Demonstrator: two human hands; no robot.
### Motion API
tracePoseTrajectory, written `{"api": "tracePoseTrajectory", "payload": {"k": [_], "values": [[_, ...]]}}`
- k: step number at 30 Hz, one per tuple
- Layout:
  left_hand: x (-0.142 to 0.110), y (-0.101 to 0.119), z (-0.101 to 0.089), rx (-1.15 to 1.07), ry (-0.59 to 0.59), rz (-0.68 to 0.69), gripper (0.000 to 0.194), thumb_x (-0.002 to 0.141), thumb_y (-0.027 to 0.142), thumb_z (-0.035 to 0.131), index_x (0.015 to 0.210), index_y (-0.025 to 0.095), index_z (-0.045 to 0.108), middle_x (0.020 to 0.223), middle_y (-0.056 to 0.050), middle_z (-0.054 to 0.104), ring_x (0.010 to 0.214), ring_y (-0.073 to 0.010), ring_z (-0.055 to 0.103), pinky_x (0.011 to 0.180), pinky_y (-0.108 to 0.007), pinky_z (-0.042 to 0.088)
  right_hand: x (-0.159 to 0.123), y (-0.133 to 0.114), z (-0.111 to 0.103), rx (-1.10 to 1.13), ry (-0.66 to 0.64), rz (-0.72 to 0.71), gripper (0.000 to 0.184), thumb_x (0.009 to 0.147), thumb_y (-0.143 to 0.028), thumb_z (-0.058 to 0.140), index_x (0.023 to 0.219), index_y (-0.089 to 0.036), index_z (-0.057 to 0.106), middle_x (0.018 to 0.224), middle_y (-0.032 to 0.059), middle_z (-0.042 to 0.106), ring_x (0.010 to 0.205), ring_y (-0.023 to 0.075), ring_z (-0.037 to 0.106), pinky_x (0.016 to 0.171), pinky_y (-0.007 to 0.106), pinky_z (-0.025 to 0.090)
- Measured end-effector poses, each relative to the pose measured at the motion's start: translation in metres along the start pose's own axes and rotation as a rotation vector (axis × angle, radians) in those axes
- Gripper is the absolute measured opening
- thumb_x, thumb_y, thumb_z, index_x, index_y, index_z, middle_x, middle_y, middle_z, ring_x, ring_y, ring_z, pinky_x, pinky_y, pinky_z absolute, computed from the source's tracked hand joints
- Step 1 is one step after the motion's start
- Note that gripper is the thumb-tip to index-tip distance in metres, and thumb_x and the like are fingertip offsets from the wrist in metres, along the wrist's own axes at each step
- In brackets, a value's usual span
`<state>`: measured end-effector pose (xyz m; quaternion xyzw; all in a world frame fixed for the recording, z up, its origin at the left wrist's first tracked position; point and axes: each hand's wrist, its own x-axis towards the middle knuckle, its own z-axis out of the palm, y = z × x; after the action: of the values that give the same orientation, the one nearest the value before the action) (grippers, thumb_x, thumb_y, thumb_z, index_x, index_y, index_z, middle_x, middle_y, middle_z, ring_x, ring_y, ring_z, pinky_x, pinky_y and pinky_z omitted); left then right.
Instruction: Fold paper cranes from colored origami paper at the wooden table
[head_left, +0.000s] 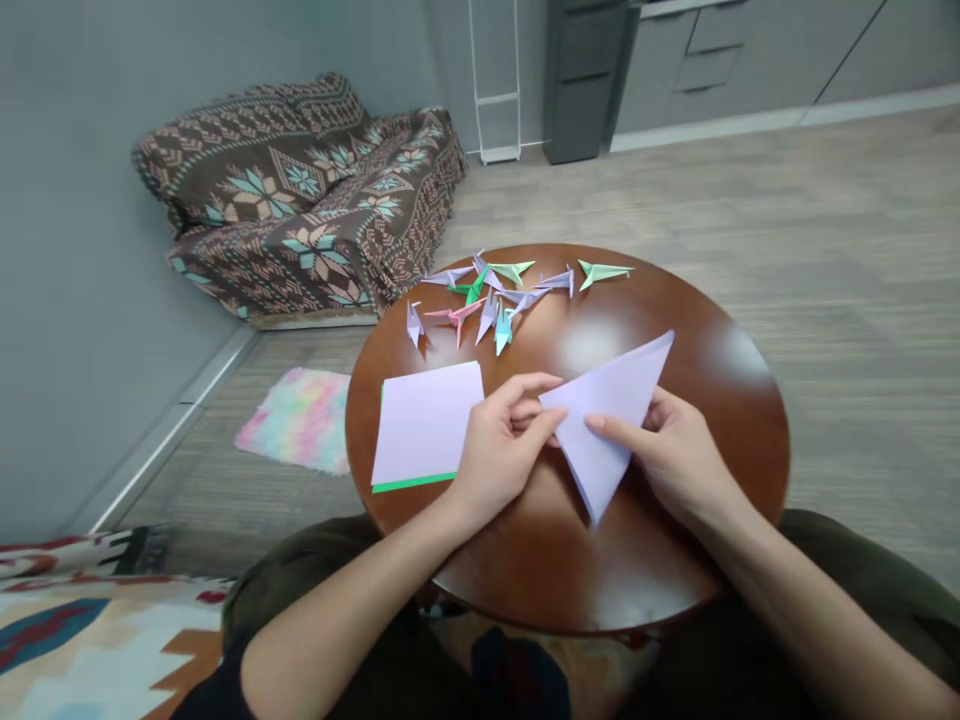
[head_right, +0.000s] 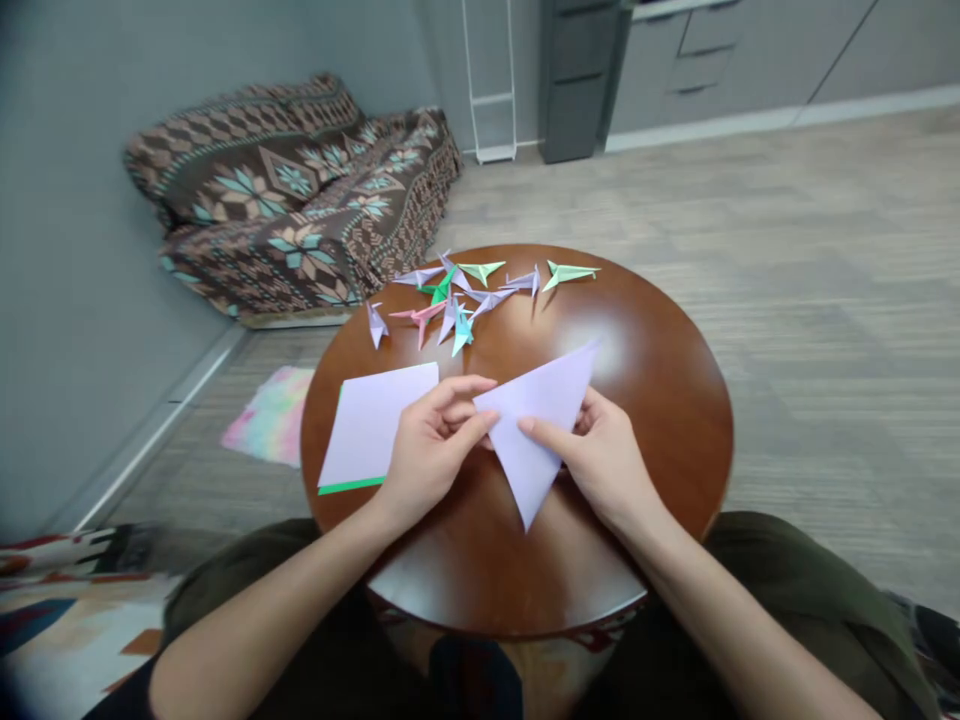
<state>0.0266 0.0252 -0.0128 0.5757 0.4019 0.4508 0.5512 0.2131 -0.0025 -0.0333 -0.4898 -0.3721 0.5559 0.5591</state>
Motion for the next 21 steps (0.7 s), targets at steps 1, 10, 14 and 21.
{"api": "tracePoseTrajectory", "payload": {"k": [1, 10, 14, 21], "values": [[0.0002, 0.0006, -0.0008, 0.0, -0.007, -0.005, 0.03, 0.088, 0.031, 0.077, 0.113, 0.016, 0.071, 0.065, 0.003, 0.069, 0.062, -0.0132, 0.069, 0.067, -0.024, 0.059, -0.0008, 0.0011, 0.0009, 0.006, -0.002, 0.009, 0.04, 0.07, -0.032, 0.096, 0.102, -0.019, 0.076, 0.099, 0.0049, 0.084, 0.079, 0.0201, 0.078, 0.073, 0.027, 0.063], [-0.0043, -0.0011, 0.0026, 0.007, -0.024, -0.027, 0.033, 0.089, 0.029, 0.074, 0.12, 0.017, 0.074, 0.07, 0.002, 0.071, 0.068, -0.015, 0.072, 0.075, -0.028, 0.065, -0.0047, 0.0057, 0.0027, -0.136, 0.101, -0.055, 0.047, 0.07, -0.04, 0.094, 0.106, -0.019, 0.072, 0.1, 0.0075, 0.083, 0.082, 0.0259, 0.077, 0.072, 0.034, 0.063], [-0.0038, -0.0028, 0.0028, -0.026, -0.034, -0.05, 0.035, 0.088, 0.03, 0.075, 0.12, 0.017, 0.076, 0.071, 0.001, 0.073, 0.07, -0.0158, 0.073, 0.076, -0.03, 0.066, -0.0054, 0.0069, 0.0015, -0.146, 0.118, -0.045, 0.046, 0.069, -0.041, 0.095, 0.104, -0.018, 0.074, 0.097, 0.0071, 0.083, 0.08, 0.0249, 0.077, 0.069, 0.032, 0.061], [-0.0045, -0.0012, 0.003, -0.089, 0.007, -0.065, 0.038, 0.086, 0.031, 0.079, 0.121, 0.015, 0.076, 0.07, 0.002, 0.072, 0.067, -0.0125, 0.071, 0.073, -0.026, 0.066, -0.0062, 0.0086, 0.0008, -0.145, 0.12, -0.032, 0.042, 0.069, -0.042, 0.095, 0.097, -0.017, 0.077, 0.095, 0.0092, 0.084, 0.078, 0.0268, 0.077, 0.067, 0.034, 0.062]]}}
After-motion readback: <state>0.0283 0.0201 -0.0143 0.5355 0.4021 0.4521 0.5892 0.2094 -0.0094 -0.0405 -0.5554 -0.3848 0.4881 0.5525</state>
